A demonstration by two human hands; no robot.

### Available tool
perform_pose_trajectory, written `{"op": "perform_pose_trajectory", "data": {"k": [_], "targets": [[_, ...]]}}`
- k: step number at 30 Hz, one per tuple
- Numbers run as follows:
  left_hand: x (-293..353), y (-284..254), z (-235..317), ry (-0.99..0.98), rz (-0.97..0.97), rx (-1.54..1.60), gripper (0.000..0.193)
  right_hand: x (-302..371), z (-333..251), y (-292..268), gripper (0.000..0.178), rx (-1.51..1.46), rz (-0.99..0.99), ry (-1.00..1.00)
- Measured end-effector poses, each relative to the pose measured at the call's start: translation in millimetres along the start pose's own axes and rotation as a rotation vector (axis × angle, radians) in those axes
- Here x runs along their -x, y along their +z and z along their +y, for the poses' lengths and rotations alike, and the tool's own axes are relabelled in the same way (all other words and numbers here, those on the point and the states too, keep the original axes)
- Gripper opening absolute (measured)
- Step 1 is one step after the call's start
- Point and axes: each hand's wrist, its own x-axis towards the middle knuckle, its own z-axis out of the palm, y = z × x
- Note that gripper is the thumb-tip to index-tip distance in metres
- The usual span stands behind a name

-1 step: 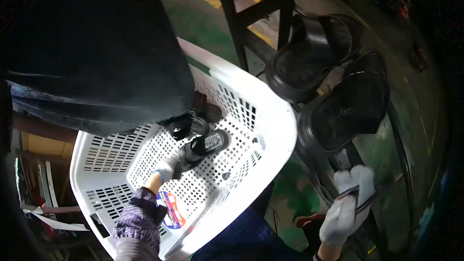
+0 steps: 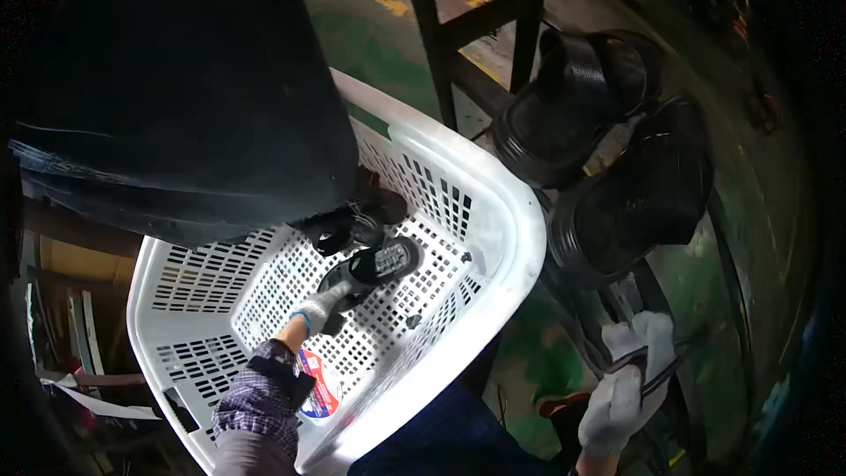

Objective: Trimming excess material and loose threads from black sandals using a pair of pliers.

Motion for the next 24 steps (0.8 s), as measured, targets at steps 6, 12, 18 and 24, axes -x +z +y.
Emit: {"op": "perform_pose_trajectory", "data": {"k": [6, 12, 18, 24], "targets": [[-52.0, 82.5, 4.5, 0.240, -0.169, 0.113, 0.054, 29.4, -13.2, -10.9, 0.061, -0.068, -0.023, 0.124], [-56.8, 29.8, -23.0, 0.073, 0.450, -0.053, 0.036, 73.1, -47.5, -12.7, 0.042, -0.032, 0.250, 0.165], [194.3, -42.3, 8.4, 0.822, 0.479, 0.224, 0.029, 112.3, -46.9, -24.3, 0.069, -0.116, -0.227, 0.140], [384.6, -71.3, 0.3, 1.187, 0.403, -0.031, 0.023, 117.5, -111.0, 12.5, 0.052, -0.407, -0.456, 0.114]]}}
